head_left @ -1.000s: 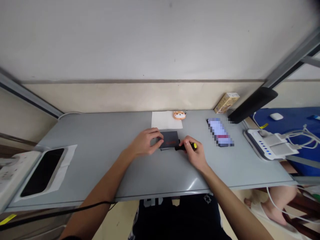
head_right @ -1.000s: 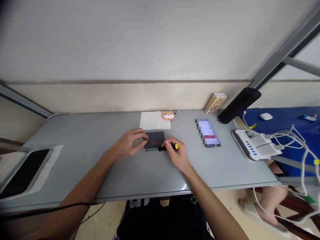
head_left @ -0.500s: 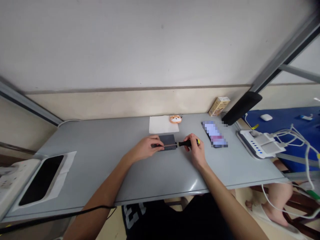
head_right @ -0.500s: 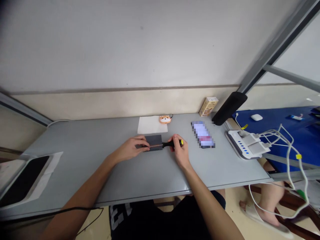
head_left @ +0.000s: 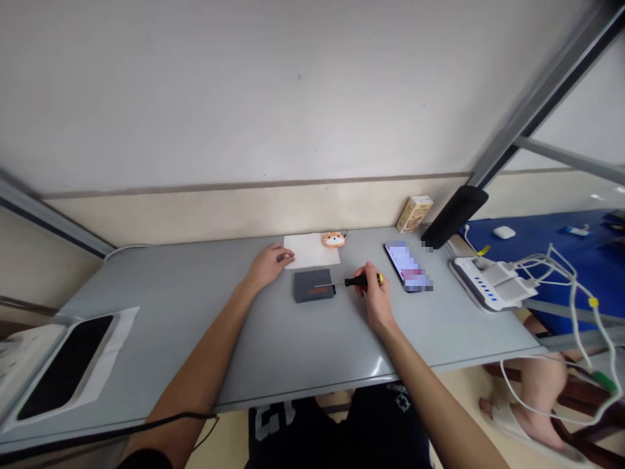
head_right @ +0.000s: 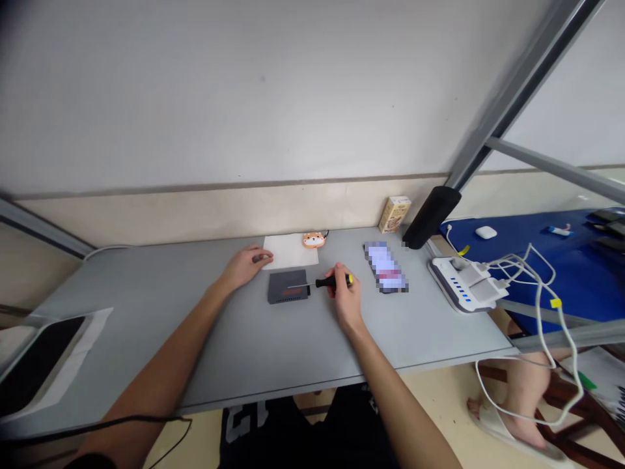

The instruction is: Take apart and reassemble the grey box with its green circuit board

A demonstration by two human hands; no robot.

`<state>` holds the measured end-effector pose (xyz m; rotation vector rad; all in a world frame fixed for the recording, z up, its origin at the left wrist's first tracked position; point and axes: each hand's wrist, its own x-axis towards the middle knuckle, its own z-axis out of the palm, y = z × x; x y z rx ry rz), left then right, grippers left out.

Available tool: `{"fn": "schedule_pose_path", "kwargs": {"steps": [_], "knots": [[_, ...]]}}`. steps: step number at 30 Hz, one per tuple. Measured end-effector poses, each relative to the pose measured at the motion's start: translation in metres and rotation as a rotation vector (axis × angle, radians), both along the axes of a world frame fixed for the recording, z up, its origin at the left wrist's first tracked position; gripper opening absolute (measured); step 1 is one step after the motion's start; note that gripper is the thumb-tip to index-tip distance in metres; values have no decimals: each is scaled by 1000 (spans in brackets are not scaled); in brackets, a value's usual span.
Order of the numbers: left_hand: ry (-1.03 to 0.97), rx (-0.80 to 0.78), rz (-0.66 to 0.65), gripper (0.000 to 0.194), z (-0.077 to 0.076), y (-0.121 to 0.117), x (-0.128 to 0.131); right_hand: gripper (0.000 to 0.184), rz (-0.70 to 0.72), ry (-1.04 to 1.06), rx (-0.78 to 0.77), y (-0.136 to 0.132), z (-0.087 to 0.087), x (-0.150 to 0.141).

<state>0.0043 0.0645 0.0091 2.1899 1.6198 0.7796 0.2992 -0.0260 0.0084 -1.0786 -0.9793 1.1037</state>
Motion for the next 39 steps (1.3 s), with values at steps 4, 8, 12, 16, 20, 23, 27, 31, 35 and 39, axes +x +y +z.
{"fn": "schedule_pose_path", "kwargs": {"steps": [4,8,12,16,20,23,27,31,35,39], "knots": [[16,42,-17,33,13,-20,-6,47,-13,-33,8,-4,1,2],[-45,14,-53,32,20,-55,6,46,-53,-56,45,-4,6,4],[13,-31,-147,40,16,-83,31,45,-79,-182,128,18,25,0],[35,-99,-158,40,20,-89,35,47,-26,-310,186,58,46,-16],[-78,-233,-260,40,24,-81,17,50,-21,-367,227,75,41,-27],[-179,-278,-268,38,17,-72,8,51,8,-490,256,66,29,-23],[-248,-265,-229,37,6,-66,10,50,69,-567,313,51,24,-18],[-256,-187,-172,39,1,-67,17,49,121,-541,317,48,27,-23],[-226,-103,-180,39,0,-68,19,48,174,-530,333,48,28,-27],[-191,9,-180,37,0,-66,19,50,129,-488,332,47,28,-27]]}}
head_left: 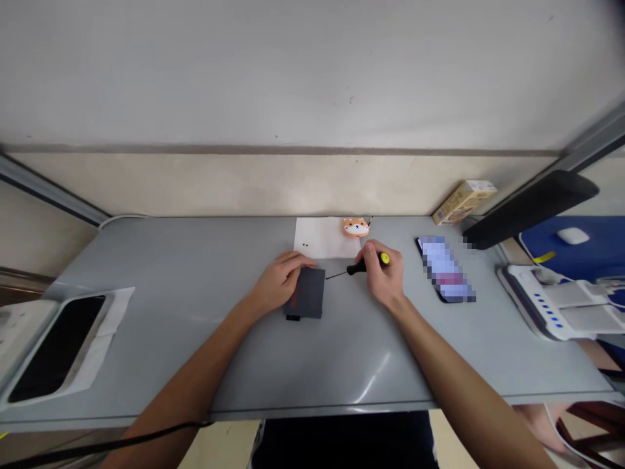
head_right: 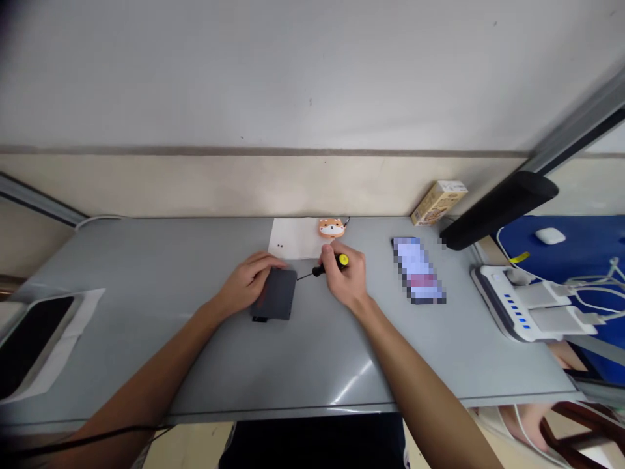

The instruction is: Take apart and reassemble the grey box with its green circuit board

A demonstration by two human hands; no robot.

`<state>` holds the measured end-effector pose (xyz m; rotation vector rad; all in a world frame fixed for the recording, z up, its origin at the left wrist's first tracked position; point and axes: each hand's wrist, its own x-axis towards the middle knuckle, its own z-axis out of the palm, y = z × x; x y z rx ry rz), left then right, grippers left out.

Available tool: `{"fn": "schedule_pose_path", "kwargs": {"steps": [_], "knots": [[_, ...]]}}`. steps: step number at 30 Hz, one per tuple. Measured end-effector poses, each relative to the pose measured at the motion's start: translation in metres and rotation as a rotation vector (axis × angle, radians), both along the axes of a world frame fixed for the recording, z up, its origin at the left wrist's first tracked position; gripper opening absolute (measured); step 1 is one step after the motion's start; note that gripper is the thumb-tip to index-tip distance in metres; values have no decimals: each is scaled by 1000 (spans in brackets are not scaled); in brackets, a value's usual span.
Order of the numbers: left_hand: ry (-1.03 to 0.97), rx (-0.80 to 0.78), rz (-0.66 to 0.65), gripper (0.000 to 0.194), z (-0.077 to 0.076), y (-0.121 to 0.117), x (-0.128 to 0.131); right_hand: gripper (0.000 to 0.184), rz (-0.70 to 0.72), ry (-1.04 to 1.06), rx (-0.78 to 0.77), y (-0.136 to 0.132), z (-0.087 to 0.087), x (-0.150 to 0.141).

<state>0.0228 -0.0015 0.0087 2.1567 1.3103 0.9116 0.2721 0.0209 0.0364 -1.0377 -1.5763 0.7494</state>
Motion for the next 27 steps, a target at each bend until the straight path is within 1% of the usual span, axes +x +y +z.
{"fn": "schedule_pose_path", "kwargs": {"steps": [6,10,14,19,23,25,27], "knots": [[69,111,-27,33,3,-1,0,48,8,10,-8,2,0,0],[79,140,-23,30,5,-1,1,49,-9,25,15,3,2,2],[72,155,-24,29,6,-1,3,49,15,54,3,3,4,4],[67,155,-20,29,4,0,4,53,112,115,-86,0,5,1],[105,187,-6,29,4,-1,3,52,236,54,-145,-8,6,-5],[122,216,16,29,7,-3,4,52,262,18,-156,-11,7,-7],[120,227,39,28,13,-6,6,54,250,12,-157,-11,8,-6]]}}
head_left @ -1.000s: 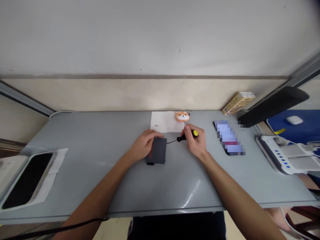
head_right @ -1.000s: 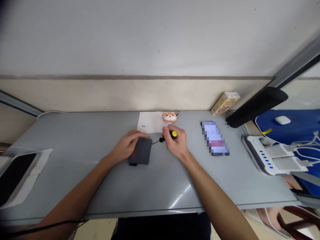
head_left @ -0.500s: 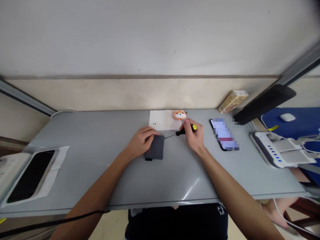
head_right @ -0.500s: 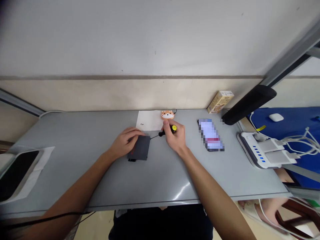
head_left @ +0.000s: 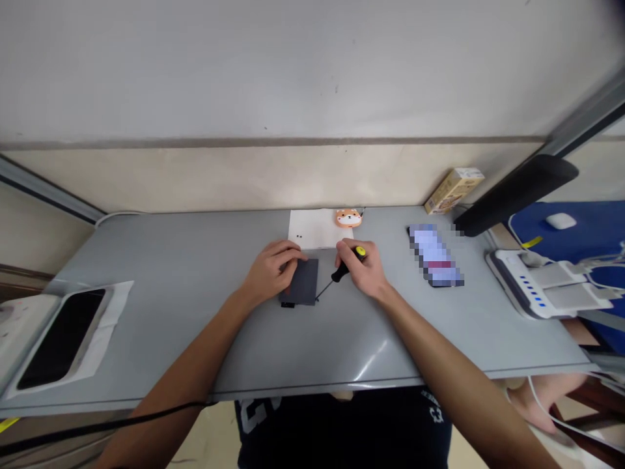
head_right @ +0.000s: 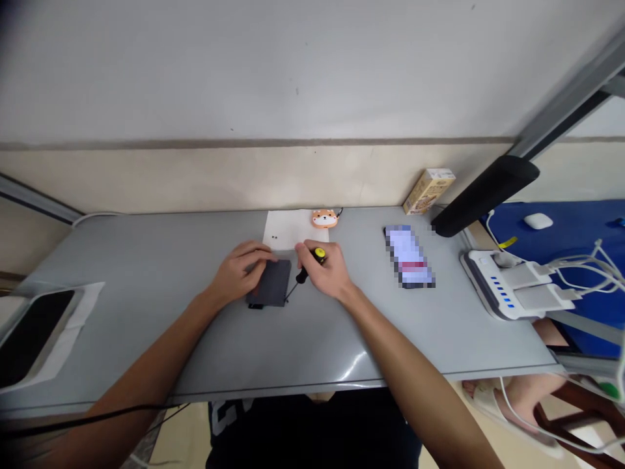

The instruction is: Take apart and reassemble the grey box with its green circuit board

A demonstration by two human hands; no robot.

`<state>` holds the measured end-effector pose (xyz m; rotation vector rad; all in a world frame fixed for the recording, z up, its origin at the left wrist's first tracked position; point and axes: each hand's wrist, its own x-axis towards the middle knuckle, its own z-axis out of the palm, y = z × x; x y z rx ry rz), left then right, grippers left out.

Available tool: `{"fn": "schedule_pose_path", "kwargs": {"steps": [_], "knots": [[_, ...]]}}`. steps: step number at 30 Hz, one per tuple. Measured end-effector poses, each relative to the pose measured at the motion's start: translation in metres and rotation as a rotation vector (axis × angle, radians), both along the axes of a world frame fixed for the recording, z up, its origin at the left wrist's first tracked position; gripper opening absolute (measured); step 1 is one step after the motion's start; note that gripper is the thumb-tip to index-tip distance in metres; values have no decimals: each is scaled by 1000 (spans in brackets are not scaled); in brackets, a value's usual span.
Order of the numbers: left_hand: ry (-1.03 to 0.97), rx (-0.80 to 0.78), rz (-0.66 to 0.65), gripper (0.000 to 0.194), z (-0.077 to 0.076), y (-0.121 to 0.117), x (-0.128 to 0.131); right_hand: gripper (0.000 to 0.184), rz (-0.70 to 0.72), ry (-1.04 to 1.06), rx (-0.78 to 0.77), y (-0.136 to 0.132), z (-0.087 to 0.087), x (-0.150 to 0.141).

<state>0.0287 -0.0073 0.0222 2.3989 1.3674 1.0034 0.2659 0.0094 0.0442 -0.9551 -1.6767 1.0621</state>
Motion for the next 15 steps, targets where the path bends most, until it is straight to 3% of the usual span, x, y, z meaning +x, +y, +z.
{"fn": "schedule_pose_path", "kwargs": {"steps": [5,8,15], "knots": [[75,-111,-138,17,19,-12,12,55,-85,58,20,9,0,8],[160,-183,-211,21,24,-18,19,54,-121,118,21,12,-1,10],[148,-203,-216,21,21,-17,19,53,38,29,-23,2,-2,1]]}}
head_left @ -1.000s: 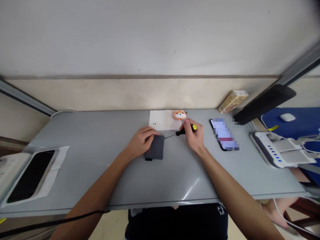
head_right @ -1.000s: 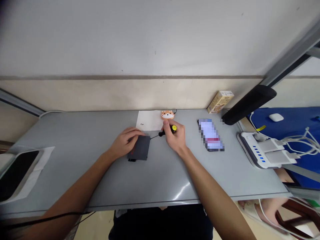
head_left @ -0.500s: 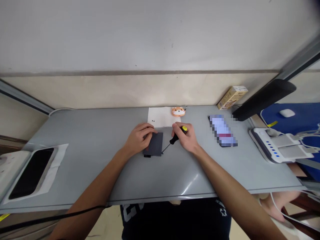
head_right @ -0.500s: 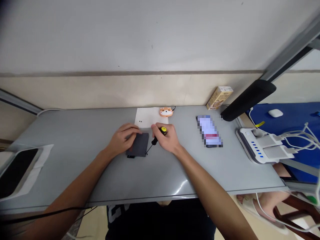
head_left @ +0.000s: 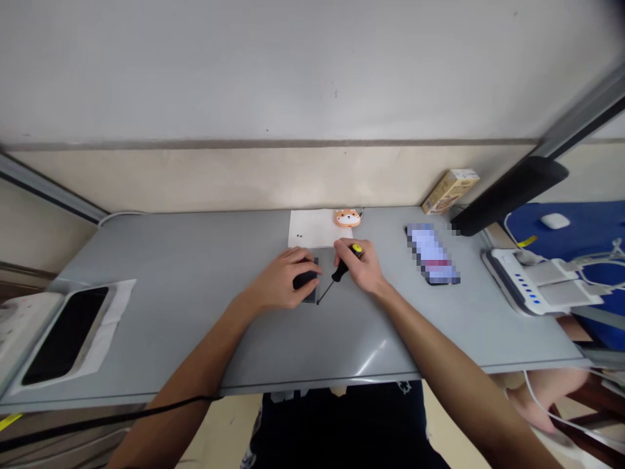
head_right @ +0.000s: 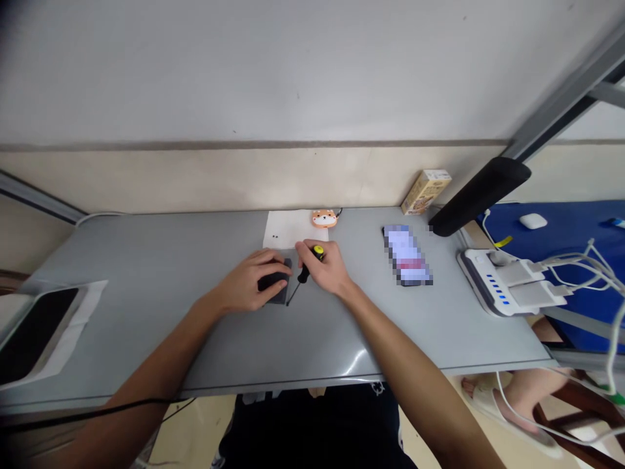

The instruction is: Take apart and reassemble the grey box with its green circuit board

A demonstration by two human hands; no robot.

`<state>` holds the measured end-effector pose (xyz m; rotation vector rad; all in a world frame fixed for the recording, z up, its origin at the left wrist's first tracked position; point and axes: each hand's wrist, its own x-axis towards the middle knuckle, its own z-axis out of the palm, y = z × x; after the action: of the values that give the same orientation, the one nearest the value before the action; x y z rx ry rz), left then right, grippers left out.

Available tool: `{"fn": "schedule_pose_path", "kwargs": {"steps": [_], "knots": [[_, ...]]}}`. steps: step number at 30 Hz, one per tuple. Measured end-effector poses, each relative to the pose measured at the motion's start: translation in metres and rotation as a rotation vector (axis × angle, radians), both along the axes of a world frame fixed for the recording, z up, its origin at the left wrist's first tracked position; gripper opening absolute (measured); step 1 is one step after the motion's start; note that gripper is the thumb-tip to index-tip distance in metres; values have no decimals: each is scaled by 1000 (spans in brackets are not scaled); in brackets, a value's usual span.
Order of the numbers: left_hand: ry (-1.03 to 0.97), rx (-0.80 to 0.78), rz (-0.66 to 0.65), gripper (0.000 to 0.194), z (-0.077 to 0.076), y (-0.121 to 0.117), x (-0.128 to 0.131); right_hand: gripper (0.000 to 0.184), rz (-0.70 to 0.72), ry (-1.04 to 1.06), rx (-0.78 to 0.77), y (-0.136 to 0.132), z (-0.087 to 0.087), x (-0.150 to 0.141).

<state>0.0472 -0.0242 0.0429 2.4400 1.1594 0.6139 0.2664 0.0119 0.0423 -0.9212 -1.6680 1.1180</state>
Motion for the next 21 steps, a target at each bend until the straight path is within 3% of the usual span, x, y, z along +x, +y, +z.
{"fn": "schedule_pose_path", "kwargs": {"steps": [8,11,15,21], "knots": [[10,-49,-41,20,0,-6,7,51,-189,196,-17,13,0,10],[-10,-35,-23,14,-7,-6,12,50,-262,299,-100,21,-5,12],[-86,9,-4,21,-15,0,13,51,-352,384,-236,30,-11,11],[-199,4,114,24,-20,19,-4,46,-418,492,-339,38,-14,14]]}}
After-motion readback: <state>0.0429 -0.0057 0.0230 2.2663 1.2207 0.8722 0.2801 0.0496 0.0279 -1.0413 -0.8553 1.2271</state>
